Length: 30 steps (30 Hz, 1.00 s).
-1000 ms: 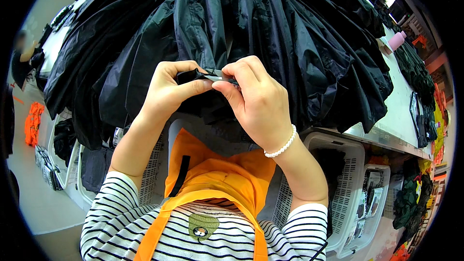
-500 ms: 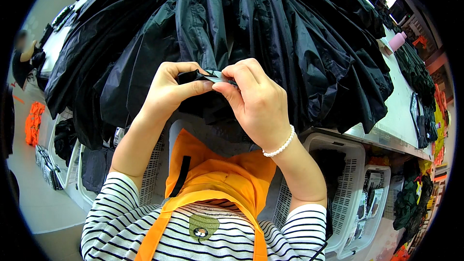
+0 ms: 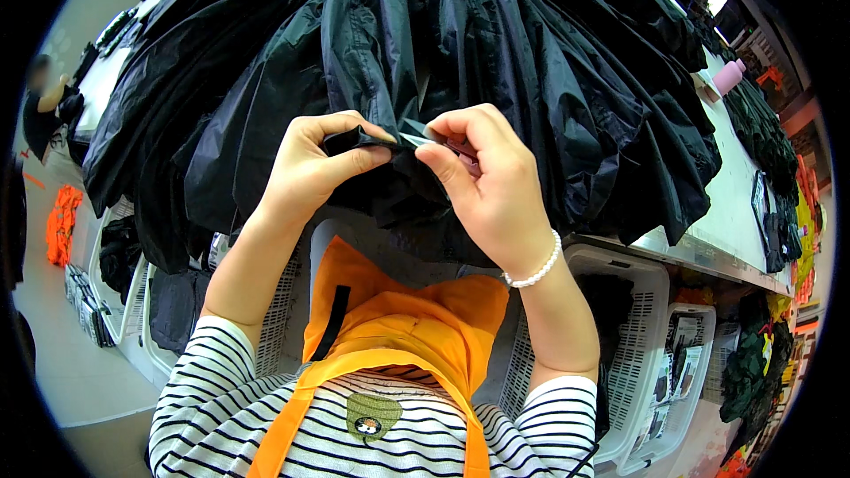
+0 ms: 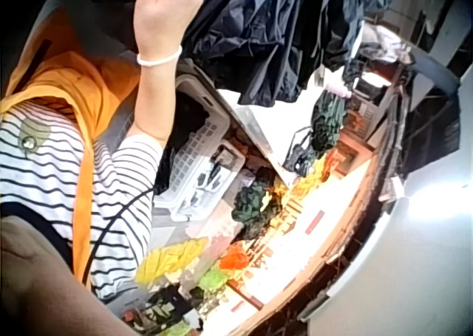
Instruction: The person repeatedly picks up black fabric pieces from a pile, uses a small tool to trim edges or remove threads, and places the pieces back on the pile. The task continues throughout the clip with consistent hand movements and tool use.
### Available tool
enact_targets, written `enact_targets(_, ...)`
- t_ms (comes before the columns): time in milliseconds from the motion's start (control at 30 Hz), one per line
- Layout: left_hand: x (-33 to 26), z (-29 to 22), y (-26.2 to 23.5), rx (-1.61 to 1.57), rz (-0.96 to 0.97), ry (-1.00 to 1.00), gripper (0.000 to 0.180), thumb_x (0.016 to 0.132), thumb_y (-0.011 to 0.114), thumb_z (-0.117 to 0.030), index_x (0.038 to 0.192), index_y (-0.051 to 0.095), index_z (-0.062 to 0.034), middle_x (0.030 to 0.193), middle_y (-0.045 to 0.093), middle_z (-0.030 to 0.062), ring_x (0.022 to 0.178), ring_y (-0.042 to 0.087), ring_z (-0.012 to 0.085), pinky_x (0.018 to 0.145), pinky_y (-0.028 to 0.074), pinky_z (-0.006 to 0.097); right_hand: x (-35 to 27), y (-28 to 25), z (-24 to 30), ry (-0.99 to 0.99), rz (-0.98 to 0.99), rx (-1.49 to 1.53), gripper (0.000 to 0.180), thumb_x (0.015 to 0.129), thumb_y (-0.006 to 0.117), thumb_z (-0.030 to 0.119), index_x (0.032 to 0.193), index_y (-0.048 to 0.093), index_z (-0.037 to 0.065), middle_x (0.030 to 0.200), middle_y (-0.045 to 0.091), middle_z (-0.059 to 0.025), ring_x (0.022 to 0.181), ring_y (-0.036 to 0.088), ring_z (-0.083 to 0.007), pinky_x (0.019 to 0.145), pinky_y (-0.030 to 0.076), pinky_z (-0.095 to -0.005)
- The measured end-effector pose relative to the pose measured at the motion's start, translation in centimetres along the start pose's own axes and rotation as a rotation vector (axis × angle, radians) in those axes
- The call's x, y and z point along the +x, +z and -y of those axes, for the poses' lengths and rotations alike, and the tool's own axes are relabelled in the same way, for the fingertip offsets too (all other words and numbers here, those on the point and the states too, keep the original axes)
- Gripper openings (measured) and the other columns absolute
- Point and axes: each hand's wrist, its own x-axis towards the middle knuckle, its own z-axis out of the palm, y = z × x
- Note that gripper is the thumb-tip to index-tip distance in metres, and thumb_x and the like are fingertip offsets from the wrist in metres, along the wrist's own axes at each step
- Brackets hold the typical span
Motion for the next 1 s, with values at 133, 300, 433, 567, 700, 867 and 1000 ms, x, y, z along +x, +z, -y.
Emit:
enact_targets(133,-0.4,0.3,-0.3,0.066,0.031,0.133,0.02,0.072,0.07,0.003,0.092,0.072,0.0,0.076,0.063,0.0028,0.079,0.058,0.0075,0.072,0.045,0.022,0.2,-0.4,1.3,0.162,0.124,0.077,0.034,0.075,0.08,0.01,0.104,0.064,0.001,0.092,0.059,-0.0012,0.068,0.048,-0.004,0.059,0.04,-0.0191)
enact_targets(300,-1.4,-0.1,-0.4,0.4,-0.079,0.439,0.019,0.064,0.079,-0.004,0.081,0.071,-0.0079,0.072,0.06,-0.0011,0.071,0.055,0.0128,0.074,0.039,0.027,-0.7,1.0,0.8,-0.253,-0.119,-0.135,0.026,0.066,0.072,-0.01,0.087,0.062,0.002,0.077,0.058,-0.0053,0.056,0.053,-0.0113,0.05,0.043,-0.0224)
enact_targets(433,-2.4,-1.0,-0.8,0.834,-0.18,0.868,0.026,0.057,0.082,-0.007,0.077,0.066,-0.0114,0.075,0.062,-0.0012,0.069,0.056,0.0159,0.076,0.037,0.031,-1.1,1.1,0.3,-0.544,-0.209,-0.3,0.031,0.058,0.072,-0.008,0.085,0.062,0.004,0.078,0.057,-0.0065,0.055,0.057,-0.019,0.048,0.046,-0.0261)
enact_targets(567,-2.9,-0.9,-0.8,0.927,-0.247,1.016,0.027,0.058,0.08,-0.007,0.078,0.063,-0.0116,0.079,0.063,0.0002,0.068,0.056,0.0175,0.072,0.039,0.033,-1.7,1.1,0.0,-0.619,-0.163,-0.28,0.032,0.059,0.076,-0.002,0.088,0.063,0.005,0.078,0.057,-0.0055,0.053,0.055,-0.0163,0.048,0.045,-0.0254)
enact_targets(700,-3.3,0.5,-1.3,0.905,-0.295,1.12,0.03,0.063,0.079,-0.006,0.082,0.056,-0.0108,0.079,0.063,0.0026,0.064,0.055,0.0182,0.066,0.04,0.034,-1.8,-0.1,2.0,-0.177,0.107,0.013,0.043,0.073,0.083,0.022,0.104,0.058,0.005,0.088,0.055,-0.0035,0.065,0.052,-0.0085,0.056,0.043,-0.0196)
enact_targets(867,-3.1,1.0,-1.6,0.868,-0.324,1.136,0.031,0.056,0.074,-0.01,0.083,0.059,-0.012,0.073,0.059,-0.0007,0.058,0.052,0.0154,0.065,0.037,0.03,-2.4,0.3,1.0,0.003,0.096,0.199,0.052,0.072,0.083,0.028,0.11,0.055,0.005,0.09,0.052,-0.0022,0.071,0.045,-0.0078,0.063,0.04,-0.0194)
enact_targets(1000,-3.5,0.7,-2.1,0.93,-0.3,1.14,0.031,0.057,0.074,-0.01,0.085,0.061,-0.0122,0.073,0.06,-0.001,0.058,0.052,0.0154,0.065,0.037,0.03,-2.1,1.0,1.7,-0.065,0.131,0.084,0.052,0.069,0.085,0.021,0.11,0.056,0.005,0.092,0.053,-0.0019,0.07,0.044,-0.0077,0.06,0.039,-0.0198)
